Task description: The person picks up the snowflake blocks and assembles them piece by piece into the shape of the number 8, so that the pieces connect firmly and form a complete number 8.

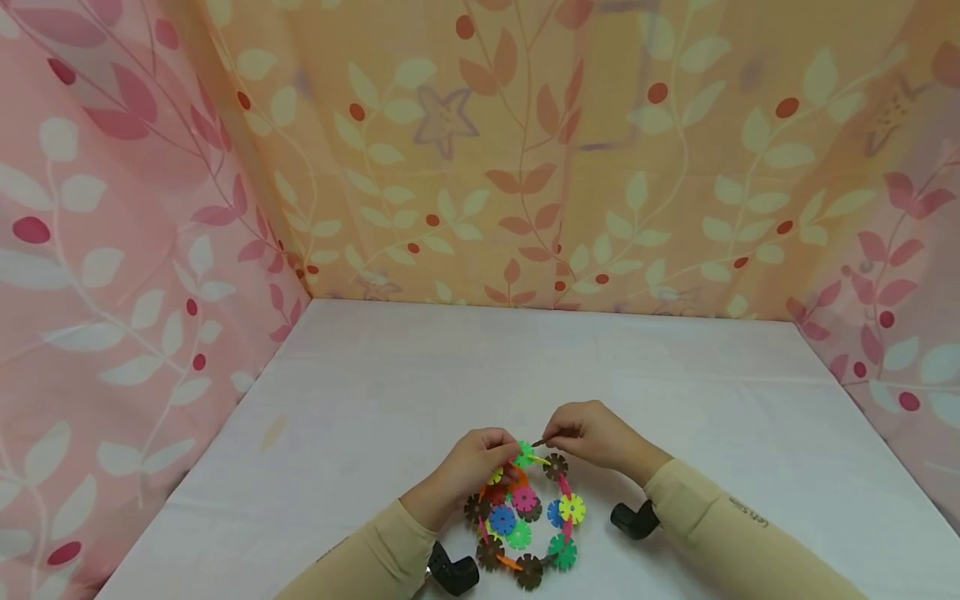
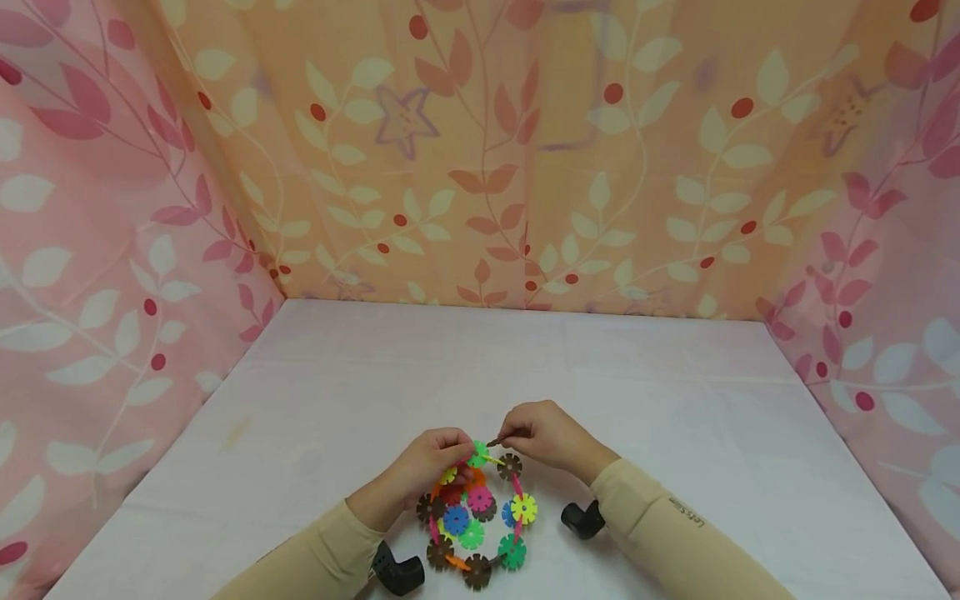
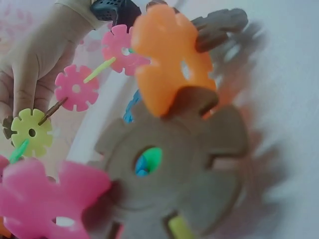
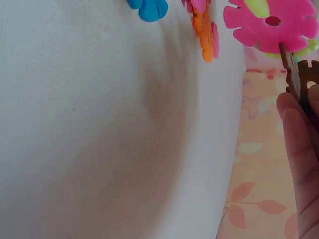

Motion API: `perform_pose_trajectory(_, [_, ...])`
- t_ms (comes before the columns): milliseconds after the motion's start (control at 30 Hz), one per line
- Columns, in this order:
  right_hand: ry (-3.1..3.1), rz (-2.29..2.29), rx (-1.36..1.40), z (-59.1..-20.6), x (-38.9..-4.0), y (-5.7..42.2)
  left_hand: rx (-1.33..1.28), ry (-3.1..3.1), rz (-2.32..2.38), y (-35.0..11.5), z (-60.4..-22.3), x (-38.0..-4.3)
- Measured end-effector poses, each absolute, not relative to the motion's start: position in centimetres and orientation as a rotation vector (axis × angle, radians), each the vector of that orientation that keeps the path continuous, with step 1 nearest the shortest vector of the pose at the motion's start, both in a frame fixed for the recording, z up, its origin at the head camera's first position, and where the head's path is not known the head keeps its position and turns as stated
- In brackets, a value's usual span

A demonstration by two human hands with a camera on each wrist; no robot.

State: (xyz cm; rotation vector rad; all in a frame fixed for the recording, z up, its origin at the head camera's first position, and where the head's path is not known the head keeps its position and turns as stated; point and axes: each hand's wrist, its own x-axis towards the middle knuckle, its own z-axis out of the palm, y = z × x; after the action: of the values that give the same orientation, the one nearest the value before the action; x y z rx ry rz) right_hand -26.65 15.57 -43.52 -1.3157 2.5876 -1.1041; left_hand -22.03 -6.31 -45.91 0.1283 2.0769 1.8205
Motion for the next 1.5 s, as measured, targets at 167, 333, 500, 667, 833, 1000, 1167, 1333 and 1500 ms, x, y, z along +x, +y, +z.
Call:
perform_pose_trajectory(167, [2.583,-1.132,-1.372,-43.6,-26.6,15.6,0.127,2.079,1.825,-6.3,-46.0,-22.0])
perform_pose_trajectory(333, [2.486,-1.196,-1.385,-43.7,-26.6,15.6,0.127,2.115,1.81,-6.2,-46.0,-22.0])
perform_pose_trajectory(500, [2.466,-1.198,-1.41,-43.9,-26.5,15.4,0.154,2.136,1.828,-6.0,-46.0,-21.7])
perform_pose_trajectory(667, [2.506,-1.216,-1.472,-43.8,-26.3,15.0,0.131,2.189,1.86,-5.5,-46.0,-21.5])
perform_pose_trajectory(833, [2.504,-1.249,-1.468,-44.0,-26.0,14.8,0.091,2.178,1.904,-5.2,-46.0,-21.2])
perform_pose_trajectory(1000, [2.511,-1.229,-1.445,-44.1,-25.9,14.9,0.095,2.185,1.88,-5.3,-45.8,-21.3])
perform_pose_trajectory(1167, [2.534,-1.115,-1.383,-43.4,-26.2,15.3,0.109,2.14,1.857,-5.7,-45.7,-21.6])
perform_pose_trajectory(1333, [2.449,-0.949,-1.112,-43.2,-26.6,16.4,0.087,2.057,1.862,-5.8,-45.4,-21.6])
perform_pose_trajectory(1500, [2.341,-0.763,-1.084,-43.9,-26.1,17.0,0.062,1.997,1.884,-6.0,-45.1,-21.7])
